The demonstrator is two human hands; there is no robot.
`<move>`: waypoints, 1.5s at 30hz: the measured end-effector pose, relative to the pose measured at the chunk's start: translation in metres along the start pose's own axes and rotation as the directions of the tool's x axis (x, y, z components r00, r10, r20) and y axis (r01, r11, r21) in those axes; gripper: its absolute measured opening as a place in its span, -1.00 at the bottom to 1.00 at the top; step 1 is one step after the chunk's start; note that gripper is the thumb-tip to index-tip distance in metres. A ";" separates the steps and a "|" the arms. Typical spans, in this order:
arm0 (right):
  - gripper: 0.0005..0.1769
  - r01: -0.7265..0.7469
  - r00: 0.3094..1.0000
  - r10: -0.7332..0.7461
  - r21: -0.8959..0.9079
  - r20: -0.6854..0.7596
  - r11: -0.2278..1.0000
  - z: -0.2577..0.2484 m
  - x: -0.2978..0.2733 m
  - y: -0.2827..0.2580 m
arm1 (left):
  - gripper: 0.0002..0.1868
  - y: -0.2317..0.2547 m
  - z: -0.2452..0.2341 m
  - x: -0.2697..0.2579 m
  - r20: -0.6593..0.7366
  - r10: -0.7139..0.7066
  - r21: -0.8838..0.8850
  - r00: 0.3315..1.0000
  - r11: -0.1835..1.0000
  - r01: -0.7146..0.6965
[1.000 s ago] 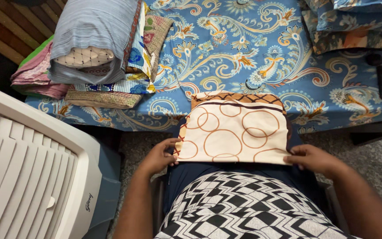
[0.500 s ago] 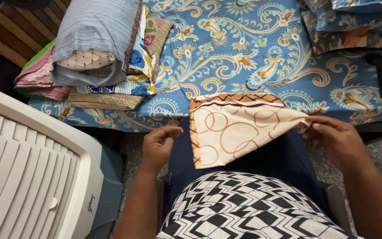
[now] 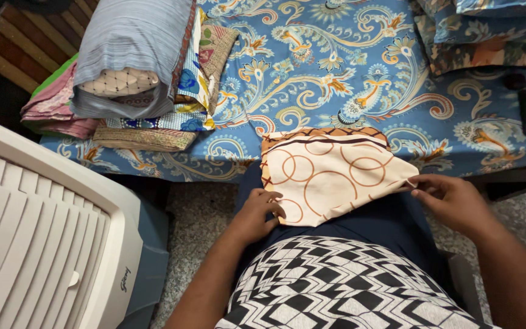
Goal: The person inserts a white pillow insert into a patterned pillowcase. They align the corners, push the insert inside, and adjust the fabric to fit the pillow evenly. Finally, they smooth the pillowcase and place the finished pillow on the bed.
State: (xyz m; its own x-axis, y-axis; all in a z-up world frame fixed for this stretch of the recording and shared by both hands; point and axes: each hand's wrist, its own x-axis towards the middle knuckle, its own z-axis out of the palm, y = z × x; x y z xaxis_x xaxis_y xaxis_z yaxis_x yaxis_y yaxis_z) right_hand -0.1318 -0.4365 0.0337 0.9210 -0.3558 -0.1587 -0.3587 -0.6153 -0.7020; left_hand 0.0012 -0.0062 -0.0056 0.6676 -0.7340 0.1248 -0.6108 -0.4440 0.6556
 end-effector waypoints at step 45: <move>-0.80 0.498 0.775 -0.399 0.086 -0.489 0.863 -0.075 0.156 -0.085 | -0.80 0.000 -0.115 0.152 -0.615 -0.447 -0.465 0.649 0.871 0.159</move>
State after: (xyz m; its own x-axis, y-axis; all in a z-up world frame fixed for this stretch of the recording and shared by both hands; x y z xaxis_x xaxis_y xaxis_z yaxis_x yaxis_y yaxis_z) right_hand 0.0310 -0.4924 0.1202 0.7828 -0.3745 0.4970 0.1625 -0.6479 -0.7442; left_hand 0.1518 -0.0581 0.0991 0.9685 0.0379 0.2462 -0.2279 -0.2647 0.9370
